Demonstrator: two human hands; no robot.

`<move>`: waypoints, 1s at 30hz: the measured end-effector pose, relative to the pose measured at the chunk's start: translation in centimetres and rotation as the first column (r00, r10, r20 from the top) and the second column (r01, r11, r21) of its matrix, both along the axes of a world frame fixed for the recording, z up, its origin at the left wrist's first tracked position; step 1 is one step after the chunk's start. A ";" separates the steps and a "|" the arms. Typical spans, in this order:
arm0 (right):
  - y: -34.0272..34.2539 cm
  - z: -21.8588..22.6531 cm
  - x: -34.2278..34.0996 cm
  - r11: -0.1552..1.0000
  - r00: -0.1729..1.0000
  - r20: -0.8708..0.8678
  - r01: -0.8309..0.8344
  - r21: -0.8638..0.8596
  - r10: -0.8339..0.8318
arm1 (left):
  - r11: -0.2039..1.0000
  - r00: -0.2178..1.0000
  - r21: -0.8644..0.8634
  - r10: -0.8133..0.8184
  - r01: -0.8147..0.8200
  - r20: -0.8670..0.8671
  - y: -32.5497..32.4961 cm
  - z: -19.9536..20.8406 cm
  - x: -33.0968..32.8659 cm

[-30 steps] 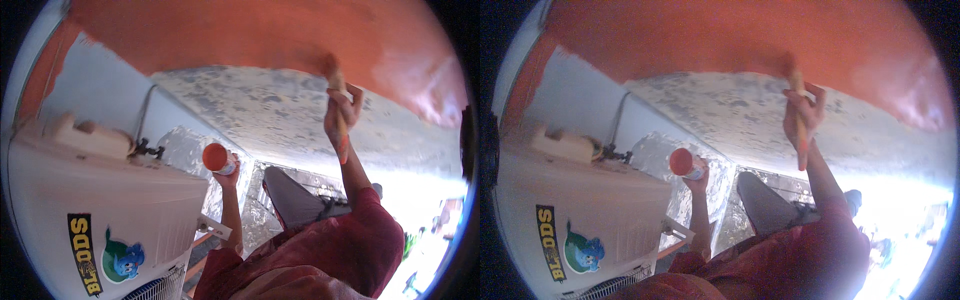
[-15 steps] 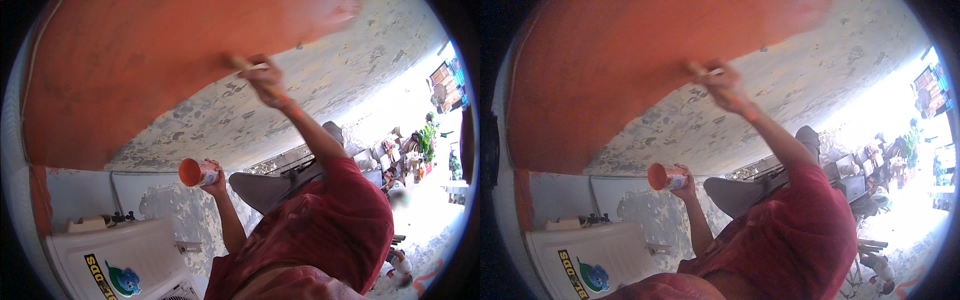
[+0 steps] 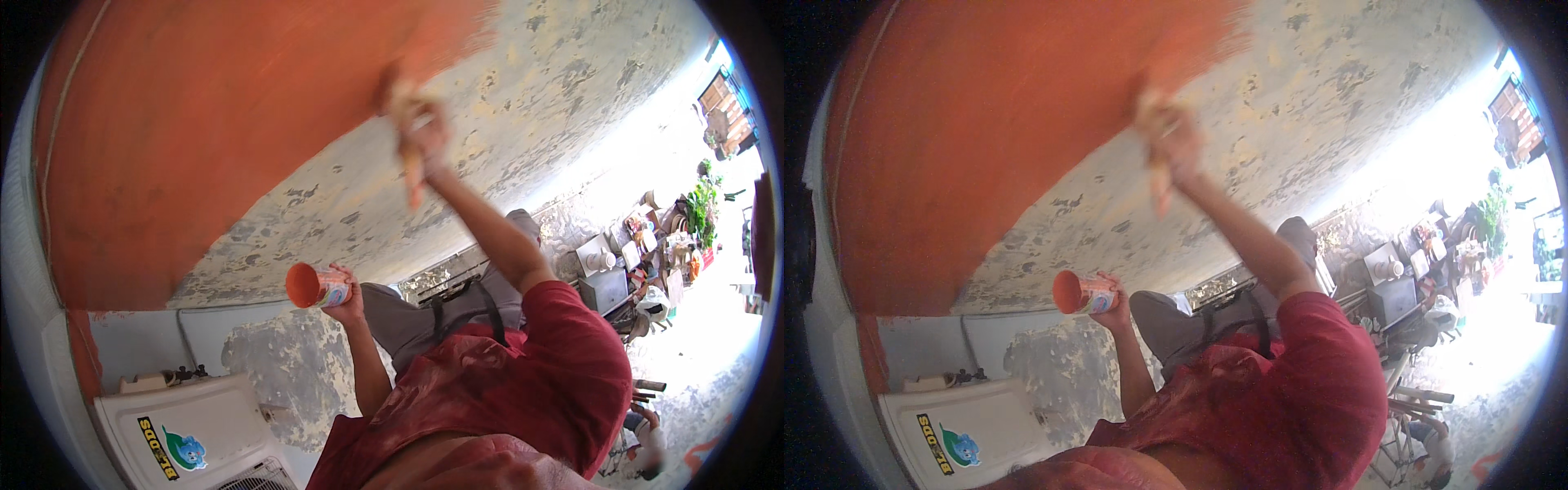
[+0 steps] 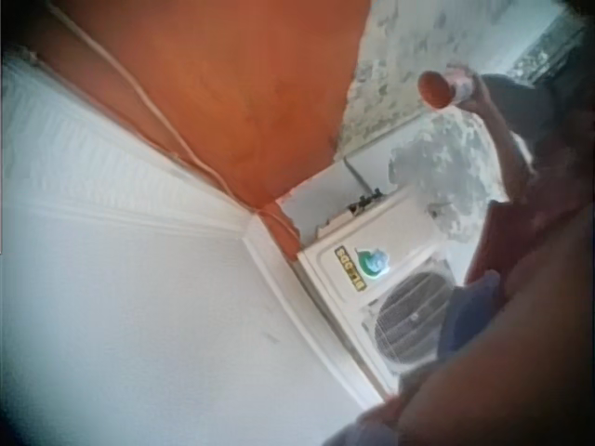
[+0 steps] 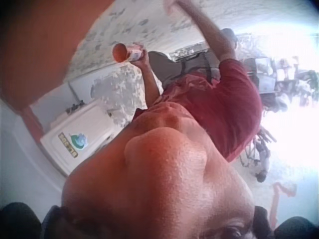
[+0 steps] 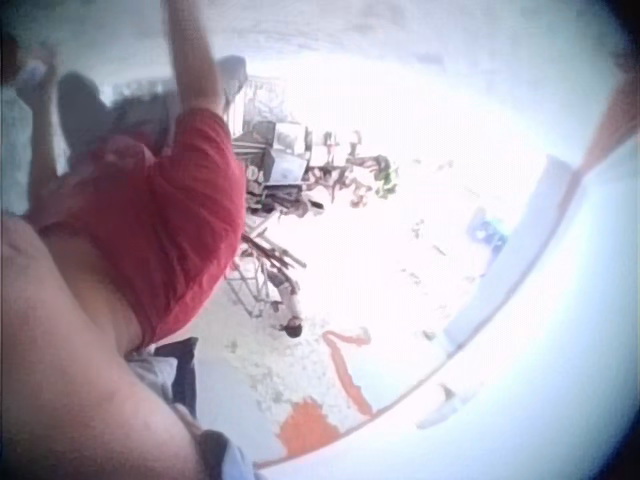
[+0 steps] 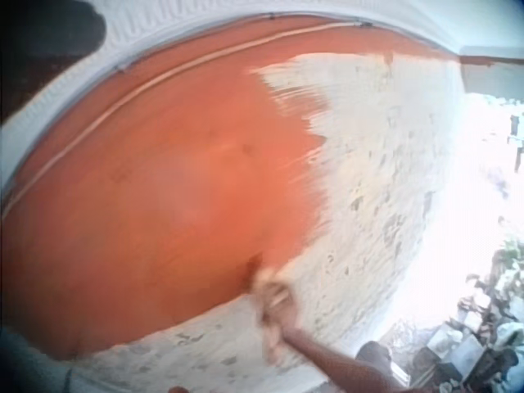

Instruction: The person paints a ceiling with orange paint using a brush and a small container. They repeatedly dip the brush into the container and apply paint to the ceiling surface while standing on a ladder.

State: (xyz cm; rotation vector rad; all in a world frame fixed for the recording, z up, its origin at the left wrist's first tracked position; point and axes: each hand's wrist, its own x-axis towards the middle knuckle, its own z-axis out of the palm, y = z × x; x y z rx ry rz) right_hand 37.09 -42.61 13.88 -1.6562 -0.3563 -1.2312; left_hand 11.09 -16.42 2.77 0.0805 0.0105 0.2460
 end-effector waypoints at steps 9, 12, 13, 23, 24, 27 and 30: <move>-8.2 4.7 0.9 0.808 0.764 -0.262 -0.553 0.205 0.590 | 0.998 0.995 -0.012 0.053 -0.054 -0.089 -1.6 0.1 -0.8; -18.9 2.2 4.8 0.901 0.972 -0.066 -0.183 0.393 0.226 | 0.997 0.994 0.033 0.079 -0.076 -0.077 -2.0 0.2 0.0; -20.6 2.9 5.3 0.907 0.999 0.038 -0.028 0.420 0.013 | 0.998 0.996 0.000 0.068 -0.068 -0.056 -2.5 0.4 0.4; -1.8 0.9 -0.6 0.968 0.970 0.073 -0.236 0.085 0.230 | 0.995 0.995 0.028 0.095 -0.094 -0.021 -3.3 1.3 0.6; 0.8 1.6 -2.7 0.924 0.925 0.029 -0.380 0.041 0.379 | 0.996 0.996 0.046 0.083 -0.083 -0.011 -2.7 1.5 0.6; 2.5 3.5 -5.6 0.804 0.819 -0.016 -0.567 -0.180 0.574 | 0.992 0.992 0.037 0.119 -0.117 -0.035 -1.9 1.4 -0.6; -0.5 1.5 -1.0 0.942 0.934 0.209 -0.239 -0.235 0.290 | 0.989 0.988 0.009 0.145 -0.145 -0.055 0.0 0.8 -1.4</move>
